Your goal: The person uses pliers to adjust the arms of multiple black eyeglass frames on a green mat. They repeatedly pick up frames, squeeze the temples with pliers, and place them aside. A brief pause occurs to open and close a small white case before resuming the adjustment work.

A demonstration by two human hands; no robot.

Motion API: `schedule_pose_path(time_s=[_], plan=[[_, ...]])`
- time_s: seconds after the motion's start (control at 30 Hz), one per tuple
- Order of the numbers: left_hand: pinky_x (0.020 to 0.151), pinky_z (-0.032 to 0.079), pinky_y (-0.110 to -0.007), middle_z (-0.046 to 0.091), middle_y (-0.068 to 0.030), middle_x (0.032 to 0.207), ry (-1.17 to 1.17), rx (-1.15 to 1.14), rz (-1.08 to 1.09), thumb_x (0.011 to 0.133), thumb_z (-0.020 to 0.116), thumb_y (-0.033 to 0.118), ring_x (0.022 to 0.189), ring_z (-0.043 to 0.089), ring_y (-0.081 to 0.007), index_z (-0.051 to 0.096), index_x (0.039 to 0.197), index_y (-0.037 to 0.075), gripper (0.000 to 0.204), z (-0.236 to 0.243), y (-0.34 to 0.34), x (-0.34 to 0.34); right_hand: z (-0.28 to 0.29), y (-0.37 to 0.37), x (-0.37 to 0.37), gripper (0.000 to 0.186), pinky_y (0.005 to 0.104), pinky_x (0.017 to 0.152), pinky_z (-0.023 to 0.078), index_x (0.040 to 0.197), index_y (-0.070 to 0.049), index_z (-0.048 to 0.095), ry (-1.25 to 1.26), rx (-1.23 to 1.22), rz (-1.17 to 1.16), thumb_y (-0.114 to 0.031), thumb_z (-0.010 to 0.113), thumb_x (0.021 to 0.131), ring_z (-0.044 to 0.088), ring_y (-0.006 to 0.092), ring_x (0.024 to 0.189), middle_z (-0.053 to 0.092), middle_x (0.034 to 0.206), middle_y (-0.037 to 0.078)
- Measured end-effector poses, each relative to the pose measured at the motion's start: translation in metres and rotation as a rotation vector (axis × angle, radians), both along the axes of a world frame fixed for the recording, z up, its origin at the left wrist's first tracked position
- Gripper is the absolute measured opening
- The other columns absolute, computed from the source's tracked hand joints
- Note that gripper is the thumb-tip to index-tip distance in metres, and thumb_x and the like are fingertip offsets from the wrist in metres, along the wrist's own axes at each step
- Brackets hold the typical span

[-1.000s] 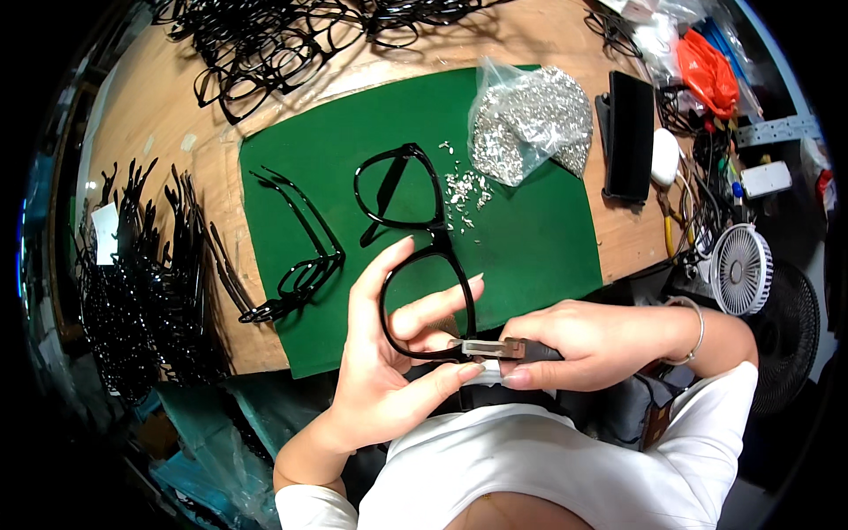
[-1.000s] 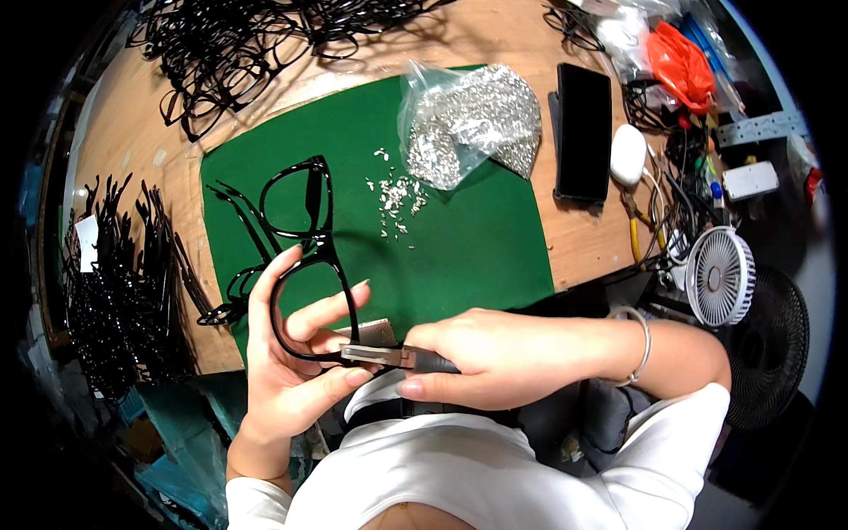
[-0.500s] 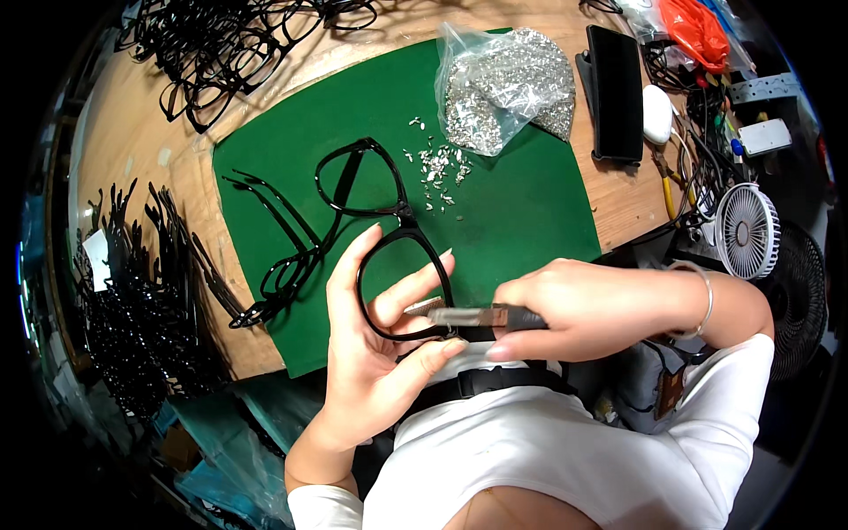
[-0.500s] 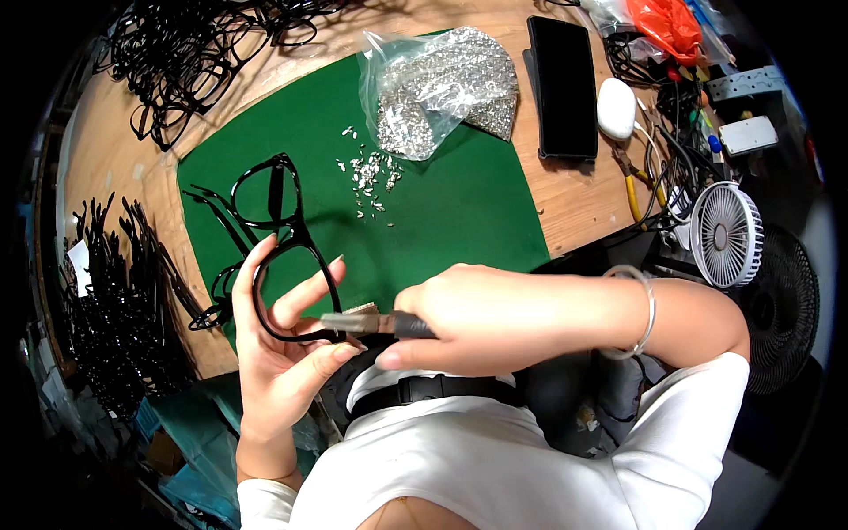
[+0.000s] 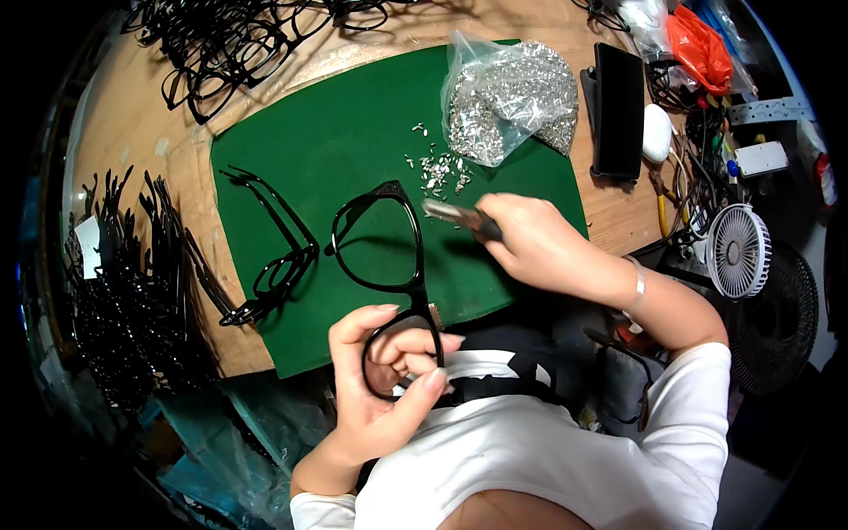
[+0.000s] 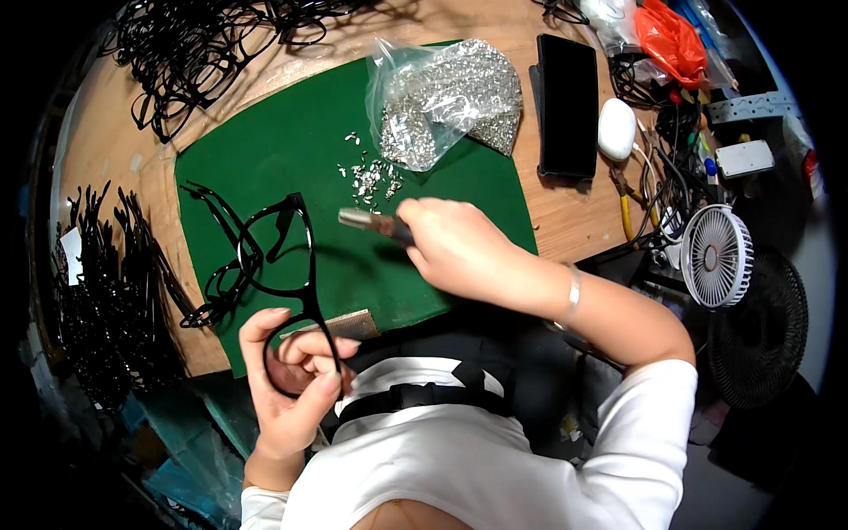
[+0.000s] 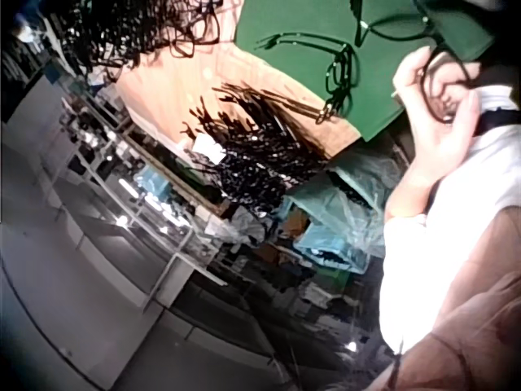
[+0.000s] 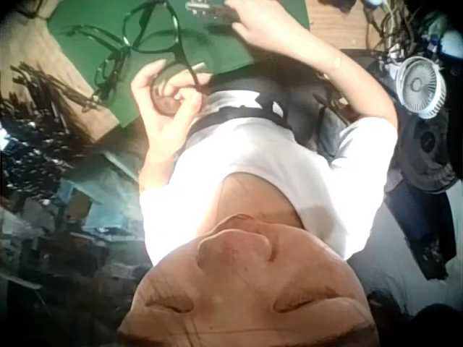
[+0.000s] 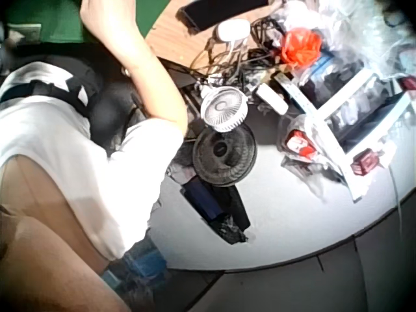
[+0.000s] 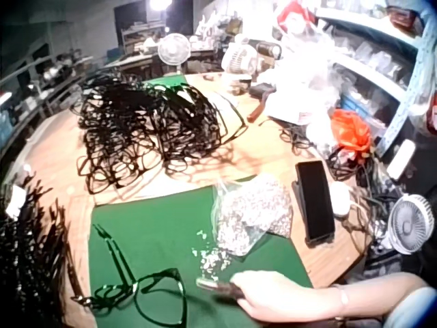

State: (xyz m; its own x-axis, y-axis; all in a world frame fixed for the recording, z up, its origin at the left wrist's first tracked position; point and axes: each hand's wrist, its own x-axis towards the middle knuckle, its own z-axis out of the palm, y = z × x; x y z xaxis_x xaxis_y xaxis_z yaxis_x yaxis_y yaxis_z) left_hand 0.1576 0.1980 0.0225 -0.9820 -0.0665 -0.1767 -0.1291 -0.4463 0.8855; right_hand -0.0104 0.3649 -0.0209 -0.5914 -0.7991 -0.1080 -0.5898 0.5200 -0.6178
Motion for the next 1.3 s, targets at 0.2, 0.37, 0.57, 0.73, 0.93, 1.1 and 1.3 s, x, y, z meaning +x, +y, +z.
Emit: schedule_pose_path(time_s=[0.2, 0.37, 0.57, 0.73, 0.93, 1.1, 1.3], plan=[[0.087, 0.048, -0.038, 0.046, -0.0275, 0.121, -0.056, 0.351, -0.009, 0.067, 0.071, -0.007, 0.103, 0.057, -0.0301, 0.006, 0.14, 0.008, 0.099, 0.002, -0.009, 0.018, -0.018, -0.019, 0.001, 0.016, 0.0441, 0.068, 0.046, 0.085, 0.001, 0.052, 0.019, 0.108, -0.018, -0.003, 0.059, 0.072, 0.057, 0.0374, 0.076, 0.056, 0.078, 0.018], [0.091, 0.045, -0.042, 0.047, -0.0248, 0.12, -0.345, 0.733, -0.211, 0.051, 0.086, 0.035, 0.103, 0.055, -0.0349, 0.042, 0.109, 0.009, 0.077, 0.007, -0.024, 0.018, -0.009, -0.017, -0.003, 0.013, 0.0451, 0.068, 0.047, 0.081, 0.002, 0.052, -0.115, 0.177, -0.051, -0.008, 0.058, 0.075, 0.058, 0.0379, 0.075, 0.058, 0.077, 0.02], [0.079, 0.048, -0.031, 0.053, -0.0171, 0.103, -0.224, 0.23, -0.144, 0.092, 0.047, 0.011, 0.086, 0.059, -0.0194, 0.046, 0.095, -0.002, 0.013, 0.013, -0.004, 0.011, -0.02, -0.022, 0.005, 0.018, 0.0439, 0.066, 0.047, 0.079, 0.002, 0.052, 0.124, 0.15, 0.042, -0.013, 0.061, 0.076, 0.058, 0.036, 0.073, 0.057, 0.076, 0.019], [0.076, 0.05, -0.026, 0.054, -0.0161, 0.11, -0.257, 0.108, -0.058, 0.088, 0.046, -0.005, 0.085, 0.06, -0.0145, 0.029, 0.128, -0.005, 0.043, -0.001, 0.015, 0.013, 0.0, -0.023, 0.007, 0.018, 0.0432, 0.065, 0.045, 0.078, 0.002, 0.051, -0.012, 0.061, -0.002, -0.013, 0.062, 0.078, 0.057, 0.0347, 0.073, 0.056, 0.074, 0.017], [0.078, 0.05, -0.027, 0.052, -0.0181, 0.113, -0.162, -0.075, 0.065, 0.085, 0.05, -0.01, 0.089, 0.063, -0.0166, 0.024, 0.132, -0.003, 0.054, -0.025, 0.038, 0.007, 0.035, -0.019, 0.043, 0.019, 0.0297, 0.057, 0.045, 0.088, 0.001, 0.053, -0.678, -0.332, -0.23, -0.016, 0.06, 0.085, 0.056, 0.0153, 0.063, 0.057, 0.071, 0.009], [0.078, 0.051, -0.028, 0.051, -0.0194, 0.112, -0.075, -0.185, 0.152, 0.084, 0.051, -0.011, 0.088, 0.063, -0.0185, 0.022, 0.131, -0.003, 0.055, -0.03, 0.048, 0.002, 0.025, -0.023, 0.058, 0.015, 0.0198, 0.046, 0.039, 0.087, -0.002, 0.051, -1.016, -0.499, -0.422, -0.015, 0.058, 0.088, 0.047, 0.0037, 0.05, 0.054, 0.069, 0.001], [0.078, 0.051, -0.027, 0.051, -0.0185, 0.112, -0.225, 0.011, -0.018, 0.085, 0.049, -0.01, 0.088, 0.063, -0.0182, 0.022, 0.132, -0.001, 0.055, -0.016, 0.028, 0.002, 0.032, -0.022, 0.043, 0.023, 0.0156, 0.041, 0.032, 0.083, -0.005, 0.053, -1.364, -0.411, -0.424, -0.026, 0.064, 0.085, 0.044, 0.0037, 0.049, 0.054, 0.069, 0.0]])
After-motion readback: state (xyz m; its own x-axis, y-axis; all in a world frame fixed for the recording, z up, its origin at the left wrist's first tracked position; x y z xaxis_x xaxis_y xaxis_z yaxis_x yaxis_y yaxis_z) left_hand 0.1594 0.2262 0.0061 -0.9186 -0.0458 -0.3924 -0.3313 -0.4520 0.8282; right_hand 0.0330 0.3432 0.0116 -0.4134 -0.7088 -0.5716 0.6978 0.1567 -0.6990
